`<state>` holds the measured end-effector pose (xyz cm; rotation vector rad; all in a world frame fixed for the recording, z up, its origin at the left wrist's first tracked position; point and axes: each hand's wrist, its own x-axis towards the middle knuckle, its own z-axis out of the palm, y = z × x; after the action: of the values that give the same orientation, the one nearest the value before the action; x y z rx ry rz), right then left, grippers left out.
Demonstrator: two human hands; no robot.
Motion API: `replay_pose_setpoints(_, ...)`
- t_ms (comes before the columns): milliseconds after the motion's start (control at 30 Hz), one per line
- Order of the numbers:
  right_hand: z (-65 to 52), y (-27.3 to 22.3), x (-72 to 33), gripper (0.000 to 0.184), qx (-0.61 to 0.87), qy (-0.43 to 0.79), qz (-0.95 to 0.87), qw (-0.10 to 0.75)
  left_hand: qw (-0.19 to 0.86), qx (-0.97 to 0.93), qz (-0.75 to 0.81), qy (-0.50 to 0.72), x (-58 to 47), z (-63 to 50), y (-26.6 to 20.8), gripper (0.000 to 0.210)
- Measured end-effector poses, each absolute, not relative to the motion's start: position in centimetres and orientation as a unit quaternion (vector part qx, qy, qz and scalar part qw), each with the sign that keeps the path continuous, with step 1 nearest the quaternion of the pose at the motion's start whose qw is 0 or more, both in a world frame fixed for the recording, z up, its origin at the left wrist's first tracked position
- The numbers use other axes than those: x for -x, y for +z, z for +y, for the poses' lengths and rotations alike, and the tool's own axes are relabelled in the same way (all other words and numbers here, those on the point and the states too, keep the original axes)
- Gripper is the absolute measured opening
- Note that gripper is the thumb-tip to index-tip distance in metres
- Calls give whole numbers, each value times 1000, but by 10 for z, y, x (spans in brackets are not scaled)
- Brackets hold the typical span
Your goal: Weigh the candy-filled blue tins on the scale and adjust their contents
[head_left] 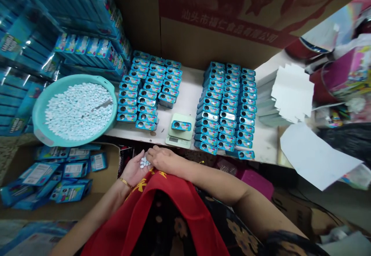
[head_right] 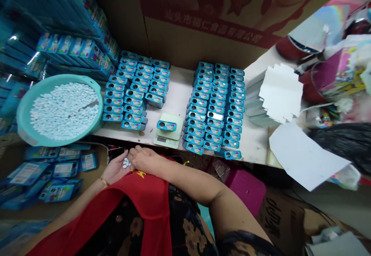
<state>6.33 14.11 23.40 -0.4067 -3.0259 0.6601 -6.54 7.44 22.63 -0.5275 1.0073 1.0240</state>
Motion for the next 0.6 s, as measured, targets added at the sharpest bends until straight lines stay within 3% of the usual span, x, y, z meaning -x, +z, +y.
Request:
replay_pose_setpoints(400,137,233,-69,11,151,220,-964,-3,744,255,425,448,63,75,216,18)
replay_pose_setpoints(600,143,237,-80,16,154,250,-954,64,746,254,437,434,58,83,219,17)
